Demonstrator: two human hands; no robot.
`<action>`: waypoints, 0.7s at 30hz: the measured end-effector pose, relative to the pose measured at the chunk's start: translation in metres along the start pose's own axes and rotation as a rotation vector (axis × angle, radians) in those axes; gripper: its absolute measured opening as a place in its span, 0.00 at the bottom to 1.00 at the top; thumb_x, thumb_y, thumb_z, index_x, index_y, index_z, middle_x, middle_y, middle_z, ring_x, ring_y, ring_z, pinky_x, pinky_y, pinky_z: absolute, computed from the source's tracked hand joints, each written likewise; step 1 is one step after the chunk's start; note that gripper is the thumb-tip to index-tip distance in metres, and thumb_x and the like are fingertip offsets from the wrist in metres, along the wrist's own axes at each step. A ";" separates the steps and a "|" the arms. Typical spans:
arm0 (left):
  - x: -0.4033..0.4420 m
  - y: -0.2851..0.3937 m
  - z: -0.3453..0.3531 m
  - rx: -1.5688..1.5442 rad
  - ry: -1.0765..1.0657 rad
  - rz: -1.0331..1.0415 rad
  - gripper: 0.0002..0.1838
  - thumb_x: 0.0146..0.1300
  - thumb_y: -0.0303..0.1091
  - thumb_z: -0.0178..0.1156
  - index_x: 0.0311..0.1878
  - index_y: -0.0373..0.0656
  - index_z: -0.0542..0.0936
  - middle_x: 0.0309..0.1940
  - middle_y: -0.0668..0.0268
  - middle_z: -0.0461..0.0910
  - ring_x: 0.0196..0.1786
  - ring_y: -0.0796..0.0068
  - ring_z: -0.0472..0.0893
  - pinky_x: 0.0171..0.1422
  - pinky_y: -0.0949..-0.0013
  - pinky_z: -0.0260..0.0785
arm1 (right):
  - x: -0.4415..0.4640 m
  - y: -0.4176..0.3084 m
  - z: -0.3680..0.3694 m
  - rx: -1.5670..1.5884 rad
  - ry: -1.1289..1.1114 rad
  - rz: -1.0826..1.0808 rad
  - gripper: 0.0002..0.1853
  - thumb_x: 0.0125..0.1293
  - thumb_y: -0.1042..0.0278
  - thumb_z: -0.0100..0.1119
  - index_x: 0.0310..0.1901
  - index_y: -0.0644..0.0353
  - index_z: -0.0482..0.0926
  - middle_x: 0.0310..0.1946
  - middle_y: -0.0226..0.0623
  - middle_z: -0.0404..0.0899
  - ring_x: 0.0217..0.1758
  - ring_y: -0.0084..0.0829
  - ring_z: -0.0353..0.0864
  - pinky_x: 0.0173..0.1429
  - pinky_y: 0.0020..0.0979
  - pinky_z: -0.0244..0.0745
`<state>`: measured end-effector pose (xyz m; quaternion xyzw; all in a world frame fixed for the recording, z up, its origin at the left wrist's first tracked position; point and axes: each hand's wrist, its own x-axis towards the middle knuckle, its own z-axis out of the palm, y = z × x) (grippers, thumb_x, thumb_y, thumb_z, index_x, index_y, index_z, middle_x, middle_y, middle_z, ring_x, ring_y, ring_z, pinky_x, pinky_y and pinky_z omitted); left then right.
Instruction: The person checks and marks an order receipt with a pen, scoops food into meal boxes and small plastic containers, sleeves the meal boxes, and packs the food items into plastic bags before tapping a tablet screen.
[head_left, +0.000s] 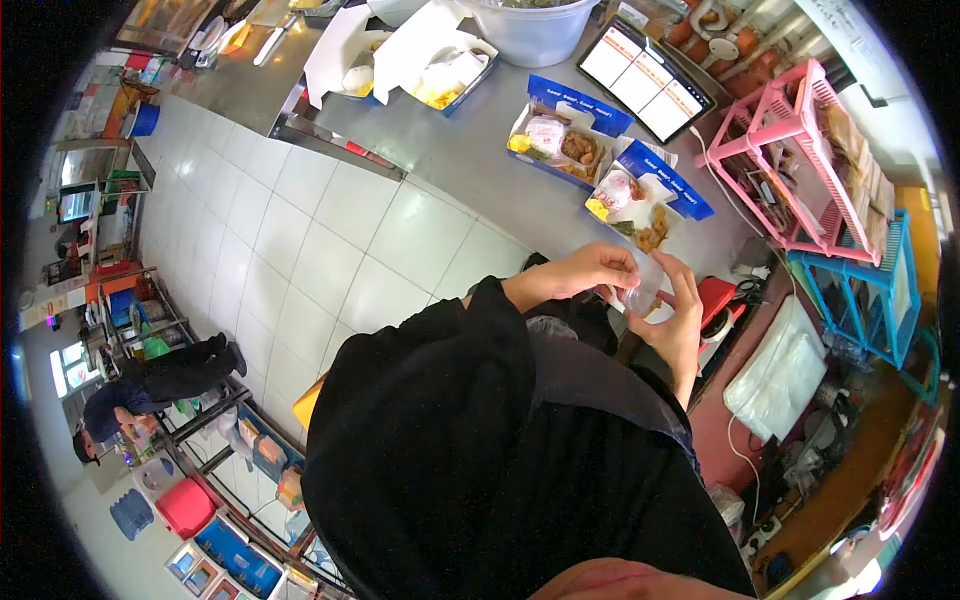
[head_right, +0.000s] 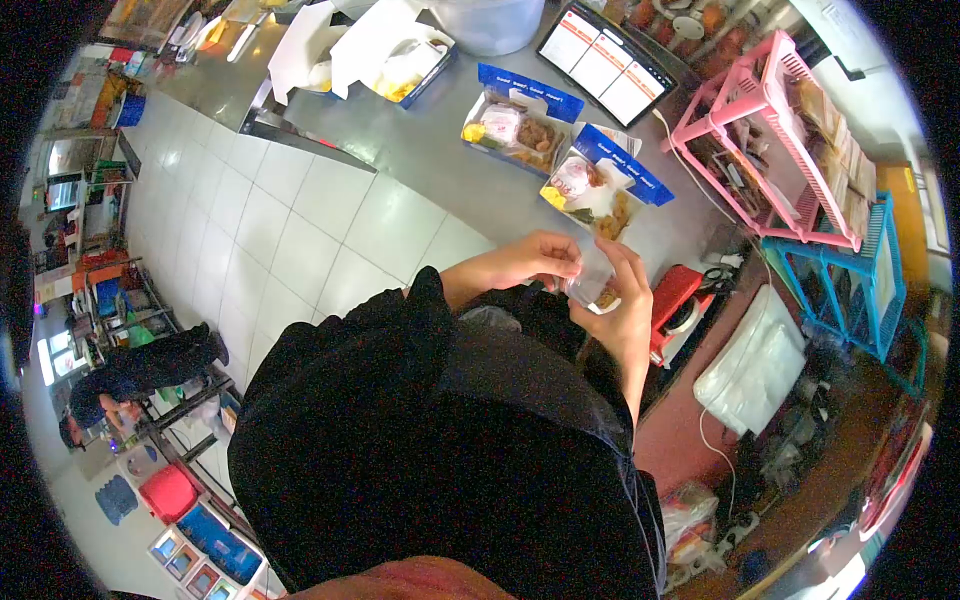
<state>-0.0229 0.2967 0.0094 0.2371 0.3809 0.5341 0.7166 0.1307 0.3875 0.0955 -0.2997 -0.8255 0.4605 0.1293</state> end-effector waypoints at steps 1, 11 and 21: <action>-0.003 -0.003 -0.002 -0.041 -0.015 -0.022 0.10 0.63 0.41 0.61 0.39 0.46 0.77 0.31 0.74 0.78 0.34 0.84 0.77 0.32 0.79 0.68 | -0.001 0.000 0.002 0.028 -0.017 -0.005 0.40 0.35 0.81 0.67 0.58 0.56 0.71 0.56 0.40 0.69 0.59 0.38 0.72 0.54 0.39 0.78; -0.025 0.001 -0.008 -0.048 0.041 -0.109 0.09 0.61 0.39 0.60 0.37 0.43 0.78 0.30 0.70 0.80 0.31 0.81 0.79 0.29 0.78 0.70 | -0.007 -0.001 0.011 0.097 -0.091 -0.035 0.40 0.35 0.82 0.68 0.57 0.55 0.72 0.58 0.39 0.67 0.59 0.37 0.72 0.54 0.37 0.79; -0.039 0.009 -0.018 0.188 0.123 -0.037 0.05 0.59 0.31 0.60 0.33 0.40 0.80 0.27 0.67 0.81 0.27 0.78 0.81 0.26 0.77 0.70 | -0.010 -0.009 0.023 -0.092 -0.057 -0.055 0.38 0.35 0.76 0.68 0.57 0.50 0.73 0.56 0.40 0.70 0.58 0.43 0.70 0.52 0.38 0.76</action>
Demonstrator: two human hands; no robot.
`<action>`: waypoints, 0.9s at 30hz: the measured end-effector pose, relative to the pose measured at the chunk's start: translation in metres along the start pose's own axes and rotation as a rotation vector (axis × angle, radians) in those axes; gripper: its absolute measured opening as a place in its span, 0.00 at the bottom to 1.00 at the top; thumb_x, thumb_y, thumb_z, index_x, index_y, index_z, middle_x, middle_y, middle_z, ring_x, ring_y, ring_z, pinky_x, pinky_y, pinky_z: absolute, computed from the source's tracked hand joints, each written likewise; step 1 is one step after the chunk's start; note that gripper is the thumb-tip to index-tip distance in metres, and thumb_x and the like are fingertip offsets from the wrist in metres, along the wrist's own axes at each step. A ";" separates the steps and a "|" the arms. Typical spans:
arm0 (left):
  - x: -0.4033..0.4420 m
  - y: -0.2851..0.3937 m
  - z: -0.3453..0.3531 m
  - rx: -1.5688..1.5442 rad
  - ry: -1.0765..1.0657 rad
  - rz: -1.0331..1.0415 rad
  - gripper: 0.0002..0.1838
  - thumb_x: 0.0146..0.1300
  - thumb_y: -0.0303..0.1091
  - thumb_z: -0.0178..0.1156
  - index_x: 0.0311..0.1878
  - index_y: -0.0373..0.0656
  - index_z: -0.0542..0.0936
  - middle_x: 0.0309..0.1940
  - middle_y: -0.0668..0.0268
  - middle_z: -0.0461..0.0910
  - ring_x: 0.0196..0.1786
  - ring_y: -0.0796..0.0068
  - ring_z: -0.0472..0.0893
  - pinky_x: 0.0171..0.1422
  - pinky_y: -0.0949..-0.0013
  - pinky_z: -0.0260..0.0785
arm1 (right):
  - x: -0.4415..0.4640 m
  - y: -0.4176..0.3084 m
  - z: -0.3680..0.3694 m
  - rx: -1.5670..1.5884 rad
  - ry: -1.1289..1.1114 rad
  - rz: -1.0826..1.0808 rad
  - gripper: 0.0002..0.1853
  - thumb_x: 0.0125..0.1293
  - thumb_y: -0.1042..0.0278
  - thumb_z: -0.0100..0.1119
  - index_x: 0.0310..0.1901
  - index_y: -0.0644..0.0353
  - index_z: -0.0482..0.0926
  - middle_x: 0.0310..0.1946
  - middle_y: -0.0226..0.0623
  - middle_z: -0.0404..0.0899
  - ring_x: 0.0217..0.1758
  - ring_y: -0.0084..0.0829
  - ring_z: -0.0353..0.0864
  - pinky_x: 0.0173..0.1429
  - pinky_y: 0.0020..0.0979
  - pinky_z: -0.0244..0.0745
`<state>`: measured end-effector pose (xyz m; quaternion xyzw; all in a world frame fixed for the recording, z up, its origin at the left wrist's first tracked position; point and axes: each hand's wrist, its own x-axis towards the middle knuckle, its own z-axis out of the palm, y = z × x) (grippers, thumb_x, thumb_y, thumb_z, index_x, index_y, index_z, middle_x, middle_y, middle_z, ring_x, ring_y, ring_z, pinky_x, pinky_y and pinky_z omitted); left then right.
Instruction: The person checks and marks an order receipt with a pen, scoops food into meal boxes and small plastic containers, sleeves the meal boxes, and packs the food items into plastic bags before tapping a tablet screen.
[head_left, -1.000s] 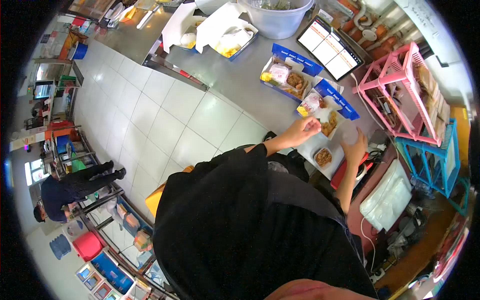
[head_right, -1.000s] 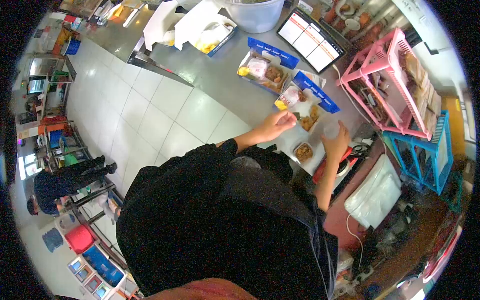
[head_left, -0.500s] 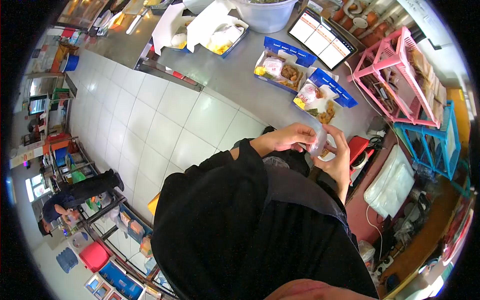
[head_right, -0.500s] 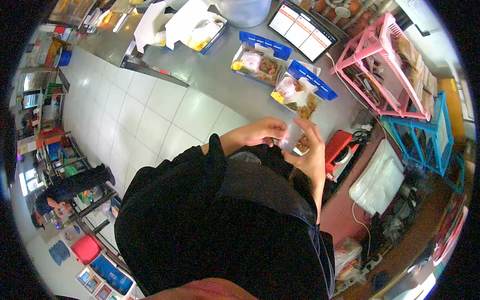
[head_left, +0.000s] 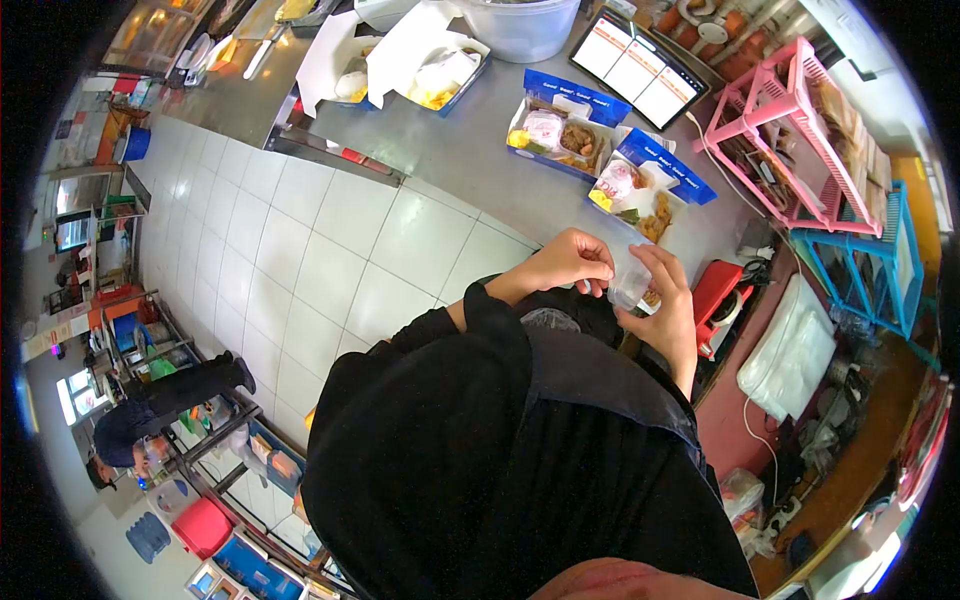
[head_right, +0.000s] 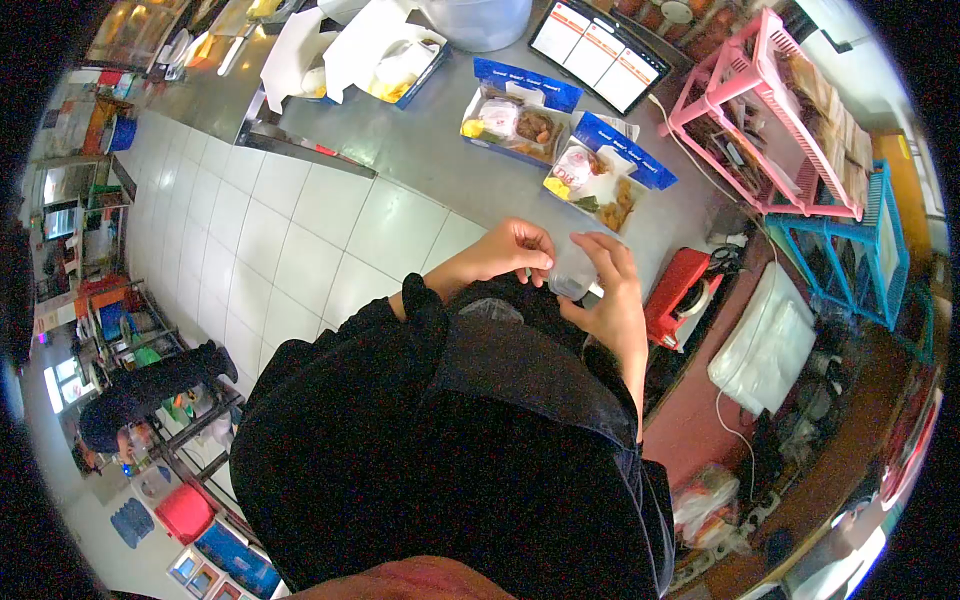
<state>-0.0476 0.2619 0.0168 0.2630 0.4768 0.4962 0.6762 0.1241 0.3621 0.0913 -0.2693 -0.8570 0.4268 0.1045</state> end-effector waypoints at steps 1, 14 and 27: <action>0.000 0.001 -0.001 0.020 0.001 -0.002 0.05 0.59 0.31 0.60 0.33 0.40 0.79 0.26 0.67 0.81 0.26 0.78 0.81 0.26 0.77 0.70 | 0.001 -0.001 0.000 -0.046 -0.009 -0.024 0.39 0.35 0.77 0.68 0.57 0.51 0.73 0.56 0.40 0.69 0.59 0.42 0.70 0.53 0.38 0.76; -0.003 -0.005 -0.019 -0.044 -0.043 -0.003 0.05 0.54 0.30 0.57 0.25 0.40 0.77 0.18 0.71 0.73 0.19 0.83 0.72 0.23 0.79 0.64 | 0.012 -0.007 0.011 0.099 -0.099 0.006 0.38 0.35 0.77 0.69 0.57 0.52 0.73 0.56 0.39 0.69 0.60 0.43 0.68 0.63 0.42 0.68; 0.030 -0.093 -0.165 0.182 0.689 -0.081 0.14 0.58 0.41 0.59 0.39 0.40 0.79 0.29 0.67 0.80 0.25 0.80 0.78 0.24 0.77 0.69 | -0.028 0.155 -0.002 -0.386 -0.001 0.061 0.38 0.38 0.72 0.67 0.58 0.51 0.71 0.56 0.44 0.69 0.61 0.47 0.65 0.66 0.43 0.62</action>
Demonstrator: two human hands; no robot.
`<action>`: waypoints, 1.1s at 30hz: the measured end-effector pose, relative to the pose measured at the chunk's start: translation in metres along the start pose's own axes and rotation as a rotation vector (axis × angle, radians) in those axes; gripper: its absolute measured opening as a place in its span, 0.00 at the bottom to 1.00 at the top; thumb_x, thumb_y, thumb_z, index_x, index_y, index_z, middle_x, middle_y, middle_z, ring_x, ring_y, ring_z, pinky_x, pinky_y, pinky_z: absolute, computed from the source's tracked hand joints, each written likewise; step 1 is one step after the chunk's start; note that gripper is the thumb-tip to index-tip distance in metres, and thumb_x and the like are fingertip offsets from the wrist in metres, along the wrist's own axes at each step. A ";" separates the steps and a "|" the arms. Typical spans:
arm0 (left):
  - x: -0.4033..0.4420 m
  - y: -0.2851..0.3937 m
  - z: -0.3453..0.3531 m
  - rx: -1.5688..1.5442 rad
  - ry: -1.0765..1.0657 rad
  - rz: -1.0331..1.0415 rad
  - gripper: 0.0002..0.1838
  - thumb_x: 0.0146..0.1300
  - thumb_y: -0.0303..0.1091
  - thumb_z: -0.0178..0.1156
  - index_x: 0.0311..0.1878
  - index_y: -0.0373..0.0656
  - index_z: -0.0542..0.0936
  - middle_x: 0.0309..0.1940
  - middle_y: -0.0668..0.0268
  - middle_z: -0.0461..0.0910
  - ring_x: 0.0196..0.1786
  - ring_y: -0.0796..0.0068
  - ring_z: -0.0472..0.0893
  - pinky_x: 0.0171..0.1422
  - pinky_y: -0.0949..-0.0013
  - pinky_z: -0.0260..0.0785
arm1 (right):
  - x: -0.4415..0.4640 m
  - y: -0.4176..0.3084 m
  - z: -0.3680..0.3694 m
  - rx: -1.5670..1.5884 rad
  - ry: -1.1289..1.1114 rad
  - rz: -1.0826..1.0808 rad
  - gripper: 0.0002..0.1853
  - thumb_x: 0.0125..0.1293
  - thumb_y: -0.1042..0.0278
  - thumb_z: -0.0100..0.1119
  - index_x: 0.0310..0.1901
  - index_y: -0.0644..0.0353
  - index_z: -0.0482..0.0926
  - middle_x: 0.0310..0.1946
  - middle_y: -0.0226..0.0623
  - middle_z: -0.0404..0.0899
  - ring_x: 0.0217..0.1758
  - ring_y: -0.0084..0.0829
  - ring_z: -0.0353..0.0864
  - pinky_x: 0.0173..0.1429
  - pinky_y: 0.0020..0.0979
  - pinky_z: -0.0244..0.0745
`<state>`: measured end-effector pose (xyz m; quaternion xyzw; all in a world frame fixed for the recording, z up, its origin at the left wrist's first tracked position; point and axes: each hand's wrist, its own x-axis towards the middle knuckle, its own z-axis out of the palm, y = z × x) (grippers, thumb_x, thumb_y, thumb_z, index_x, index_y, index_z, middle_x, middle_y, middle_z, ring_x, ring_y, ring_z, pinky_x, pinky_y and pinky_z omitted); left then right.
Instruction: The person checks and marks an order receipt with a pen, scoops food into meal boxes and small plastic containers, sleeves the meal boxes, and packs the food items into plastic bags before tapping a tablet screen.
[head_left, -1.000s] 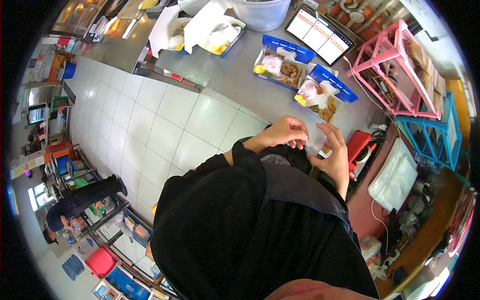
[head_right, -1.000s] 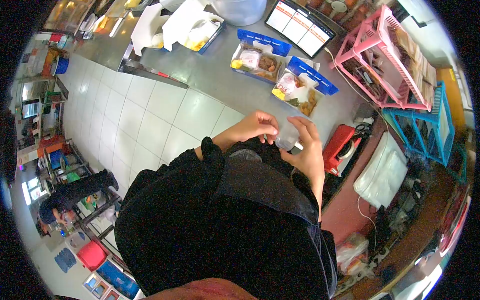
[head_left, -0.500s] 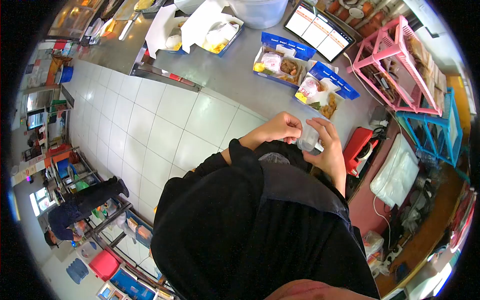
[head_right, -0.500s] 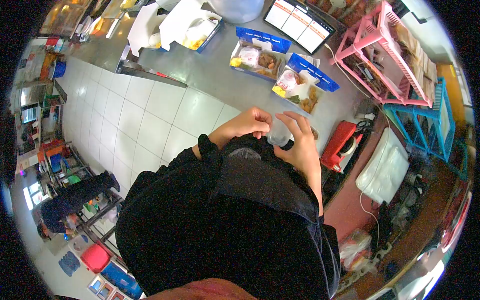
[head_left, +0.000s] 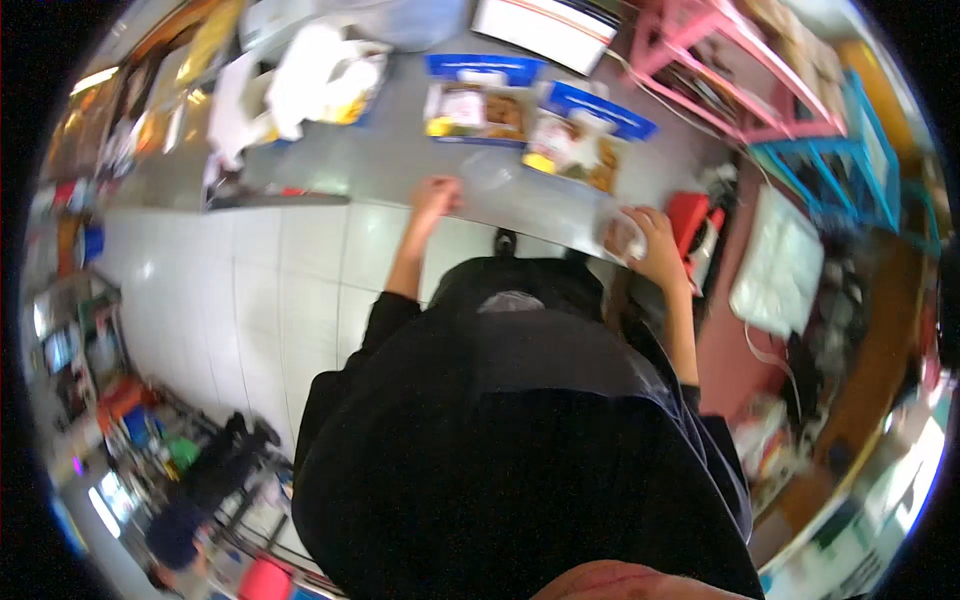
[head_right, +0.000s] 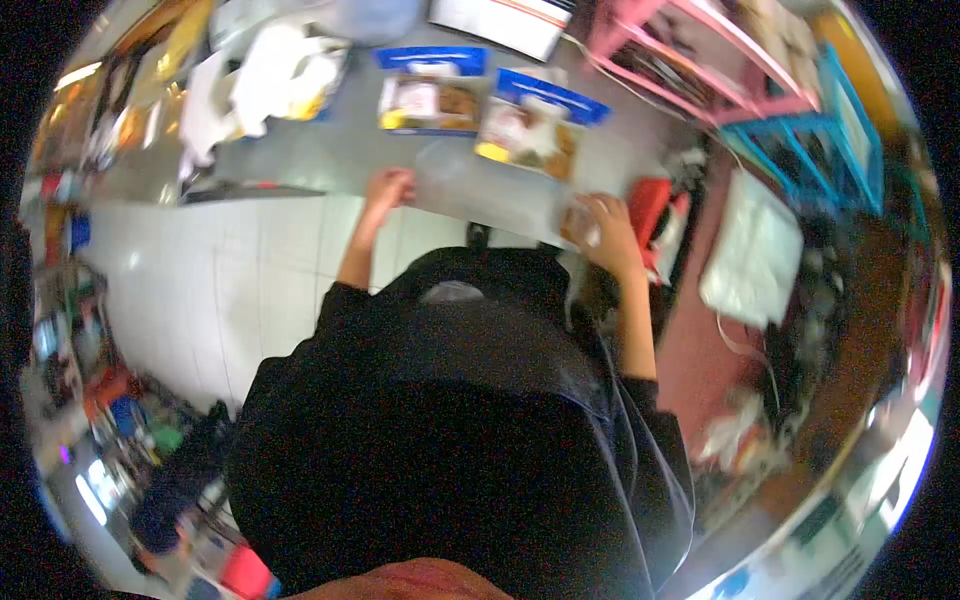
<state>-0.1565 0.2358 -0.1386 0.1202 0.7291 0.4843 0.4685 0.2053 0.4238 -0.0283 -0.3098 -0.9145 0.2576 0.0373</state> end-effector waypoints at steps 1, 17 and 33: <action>-0.007 0.009 -0.001 0.013 0.090 0.006 0.13 0.58 0.41 0.59 0.39 0.40 0.78 0.29 0.66 0.80 0.23 0.79 0.78 0.22 0.76 0.69 | -0.003 0.007 0.000 0.014 -0.009 -0.009 0.39 0.37 0.73 0.68 0.59 0.51 0.71 0.57 0.44 0.68 0.62 0.47 0.65 0.66 0.42 0.62; -0.053 0.015 0.197 0.194 -0.539 0.267 0.20 0.57 0.36 0.65 0.48 0.36 0.73 0.38 0.59 0.79 0.27 0.70 0.82 0.25 0.68 0.75 | -0.007 0.005 0.037 0.113 0.017 0.105 0.42 0.37 0.73 0.71 0.61 0.48 0.69 0.57 0.38 0.67 0.59 0.45 0.66 0.63 0.41 0.68; -0.046 0.017 0.236 0.361 -0.620 0.316 0.16 0.54 0.41 0.59 0.39 0.40 0.82 0.36 0.56 0.82 0.38 0.65 0.80 0.45 0.60 0.71 | 0.002 0.040 0.131 0.032 0.584 0.334 0.19 0.59 0.59 0.54 0.47 0.64 0.78 0.45 0.49 0.78 0.47 0.45 0.77 0.53 0.41 0.71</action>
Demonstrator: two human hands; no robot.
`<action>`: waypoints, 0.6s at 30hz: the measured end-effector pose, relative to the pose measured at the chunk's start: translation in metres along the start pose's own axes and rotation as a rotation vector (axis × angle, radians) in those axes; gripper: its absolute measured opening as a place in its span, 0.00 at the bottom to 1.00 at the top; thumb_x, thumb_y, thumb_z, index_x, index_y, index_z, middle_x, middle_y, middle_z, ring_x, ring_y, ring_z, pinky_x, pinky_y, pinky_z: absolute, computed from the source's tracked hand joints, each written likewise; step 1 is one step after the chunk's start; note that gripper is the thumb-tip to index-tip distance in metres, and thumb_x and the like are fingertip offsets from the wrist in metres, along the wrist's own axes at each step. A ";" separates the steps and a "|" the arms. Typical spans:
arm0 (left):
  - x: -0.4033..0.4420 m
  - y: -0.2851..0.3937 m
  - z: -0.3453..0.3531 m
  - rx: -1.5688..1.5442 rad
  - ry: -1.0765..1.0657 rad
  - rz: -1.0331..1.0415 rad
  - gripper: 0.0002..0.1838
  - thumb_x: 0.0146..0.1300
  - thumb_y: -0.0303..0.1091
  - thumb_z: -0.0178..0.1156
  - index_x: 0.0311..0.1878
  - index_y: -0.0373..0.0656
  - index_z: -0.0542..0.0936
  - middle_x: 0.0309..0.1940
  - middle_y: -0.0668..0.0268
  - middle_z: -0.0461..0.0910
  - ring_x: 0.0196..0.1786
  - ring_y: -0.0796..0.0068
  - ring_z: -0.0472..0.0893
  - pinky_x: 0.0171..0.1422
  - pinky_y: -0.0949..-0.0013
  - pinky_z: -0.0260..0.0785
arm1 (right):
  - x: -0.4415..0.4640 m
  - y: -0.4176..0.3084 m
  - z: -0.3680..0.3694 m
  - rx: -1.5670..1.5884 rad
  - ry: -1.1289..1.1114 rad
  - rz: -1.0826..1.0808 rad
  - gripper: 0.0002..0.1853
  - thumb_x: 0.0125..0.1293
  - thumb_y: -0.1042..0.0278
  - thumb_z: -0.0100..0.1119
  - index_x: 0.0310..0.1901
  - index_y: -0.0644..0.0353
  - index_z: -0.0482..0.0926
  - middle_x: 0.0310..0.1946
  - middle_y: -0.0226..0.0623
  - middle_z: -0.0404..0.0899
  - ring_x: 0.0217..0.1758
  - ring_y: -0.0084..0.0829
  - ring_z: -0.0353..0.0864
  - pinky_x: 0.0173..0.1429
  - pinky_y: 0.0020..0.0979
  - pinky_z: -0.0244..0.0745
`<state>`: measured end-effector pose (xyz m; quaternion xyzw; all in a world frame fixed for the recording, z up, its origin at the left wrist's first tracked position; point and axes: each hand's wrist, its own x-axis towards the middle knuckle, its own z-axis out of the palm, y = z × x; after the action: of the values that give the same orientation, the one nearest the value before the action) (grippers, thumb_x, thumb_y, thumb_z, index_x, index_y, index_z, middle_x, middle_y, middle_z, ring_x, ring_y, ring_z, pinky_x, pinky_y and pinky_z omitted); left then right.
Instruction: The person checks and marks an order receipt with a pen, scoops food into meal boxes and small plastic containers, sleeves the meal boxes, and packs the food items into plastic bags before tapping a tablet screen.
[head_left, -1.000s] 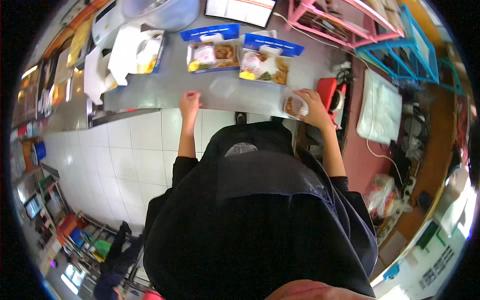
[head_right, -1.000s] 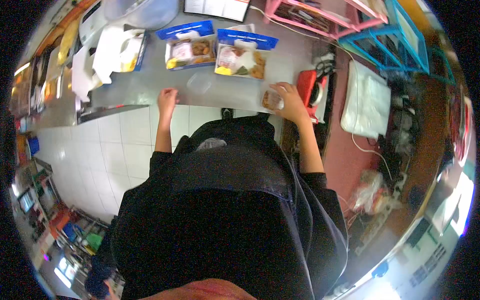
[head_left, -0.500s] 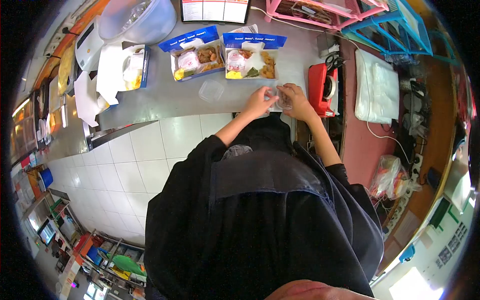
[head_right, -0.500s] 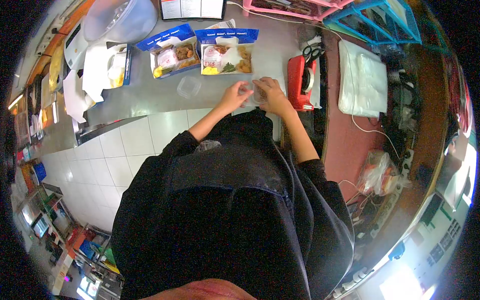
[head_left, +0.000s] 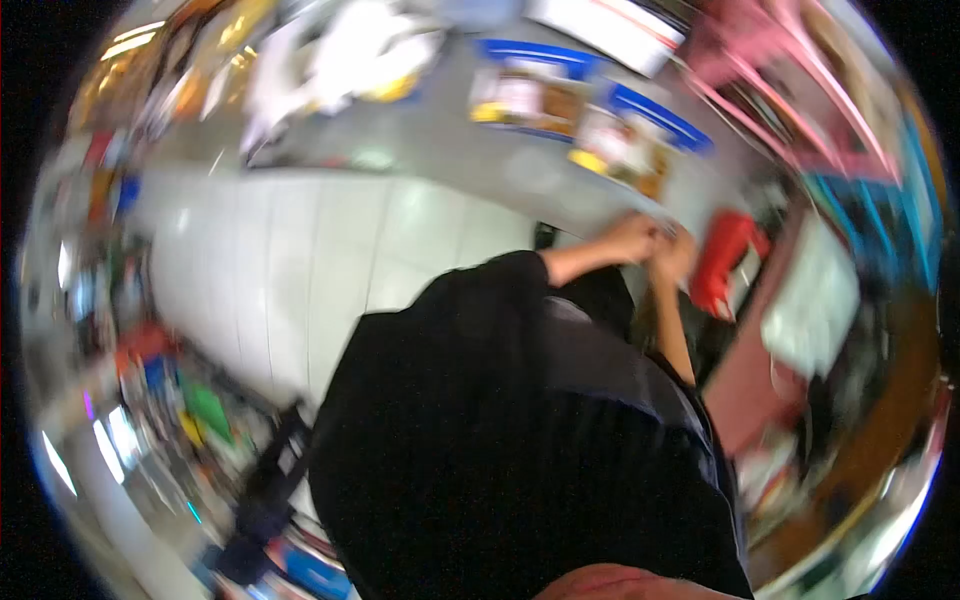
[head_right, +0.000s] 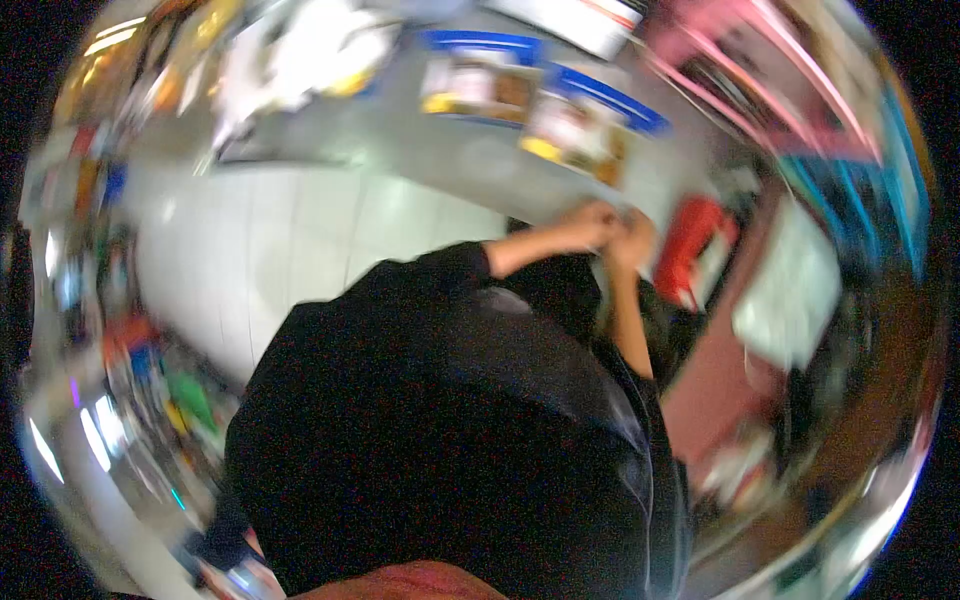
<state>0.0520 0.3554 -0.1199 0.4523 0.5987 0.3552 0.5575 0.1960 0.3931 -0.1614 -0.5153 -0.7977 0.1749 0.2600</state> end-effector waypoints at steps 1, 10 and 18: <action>0.001 -0.005 0.014 0.041 0.149 0.049 0.15 0.56 0.42 0.57 0.39 0.41 0.82 0.37 0.54 0.82 0.39 0.60 0.80 0.47 0.58 0.71 | 0.001 0.025 0.013 0.105 -0.106 0.202 0.19 0.59 0.59 0.55 0.44 0.65 0.78 0.42 0.47 0.79 0.42 0.41 0.79 0.47 0.38 0.74; -0.028 0.009 0.042 -0.221 0.612 0.097 0.20 0.63 0.50 0.54 0.43 0.40 0.74 0.32 0.51 0.79 0.36 0.51 0.79 0.43 0.55 0.69 | 0.007 -0.084 -0.106 -0.079 0.157 -0.252 0.20 0.64 0.63 0.56 0.57 0.60 0.74 0.54 0.49 0.67 0.50 0.47 0.72 0.49 0.41 0.72; -0.058 0.012 0.102 -0.186 0.426 -0.109 0.23 0.65 0.53 0.53 0.43 0.38 0.76 0.37 0.55 0.78 0.44 0.62 0.77 0.51 0.62 0.68 | -0.022 0.061 -0.170 0.230 -0.114 0.535 0.21 0.62 0.54 0.58 0.45 0.66 0.80 0.39 0.49 0.82 0.43 0.37 0.82 0.47 0.32 0.73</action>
<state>0.1531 0.2966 -0.1014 0.2807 0.6911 0.4655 0.4763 0.3492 0.3993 -0.0630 -0.6638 -0.6217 0.3553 0.2160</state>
